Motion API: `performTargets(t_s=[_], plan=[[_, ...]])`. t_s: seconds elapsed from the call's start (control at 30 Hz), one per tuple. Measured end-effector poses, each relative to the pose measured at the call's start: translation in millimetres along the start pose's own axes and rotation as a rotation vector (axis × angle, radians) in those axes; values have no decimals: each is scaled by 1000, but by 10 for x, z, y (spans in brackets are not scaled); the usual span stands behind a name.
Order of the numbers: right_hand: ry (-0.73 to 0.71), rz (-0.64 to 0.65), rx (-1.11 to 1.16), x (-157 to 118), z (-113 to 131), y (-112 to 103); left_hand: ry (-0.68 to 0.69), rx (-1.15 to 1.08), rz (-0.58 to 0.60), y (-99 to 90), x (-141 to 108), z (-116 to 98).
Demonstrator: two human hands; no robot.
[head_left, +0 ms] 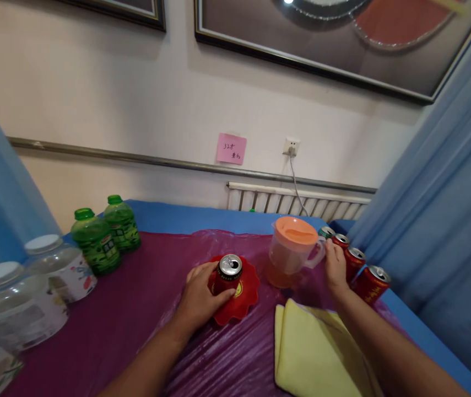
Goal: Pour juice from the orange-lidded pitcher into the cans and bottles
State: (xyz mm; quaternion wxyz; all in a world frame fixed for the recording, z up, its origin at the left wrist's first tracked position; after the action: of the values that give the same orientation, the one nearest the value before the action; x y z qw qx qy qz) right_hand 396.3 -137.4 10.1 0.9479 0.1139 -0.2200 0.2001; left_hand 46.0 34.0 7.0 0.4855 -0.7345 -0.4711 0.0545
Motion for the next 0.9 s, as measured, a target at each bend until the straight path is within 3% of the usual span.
performTargets(t_s=[0.07,0.13,0.2,0.3,0.4,0.5,0.67,0.9], plan=[[-34,-161,18,-156,126,-140,2,15,-15,-10,15,10],[-82,-210,62,-396,310,-162,8,26,-29,-26,27,8],[-145,-80,138,-666,524,-2,11,31,-30,-38,37,-1],[-188,245,228,-1024,748,479,20,34,-25,-43,48,-11],[-123,453,271,-1224,707,992,23,33,-16,-37,55,-1],[-78,489,205,-1313,505,1288,27,32,-6,-37,59,7],[-186,602,49,-1471,372,1311,74,30,-33,-59,55,-47],[-234,576,87,-1522,508,1227,50,-3,-14,-32,26,-74]])
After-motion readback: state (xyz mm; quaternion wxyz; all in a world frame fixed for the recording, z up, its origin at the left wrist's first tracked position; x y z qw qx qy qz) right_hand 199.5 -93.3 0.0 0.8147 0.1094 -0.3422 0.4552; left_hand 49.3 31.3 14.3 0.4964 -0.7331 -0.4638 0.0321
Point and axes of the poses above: each hand's wrist, its own x-axis towards the middle knuckle, its own y-axis out of the palm, z = x × y, the point moved 5 cm from there along x, towards the middle knuckle, and after that the axes turned 7 degrees about x, right-handed, at the moved point
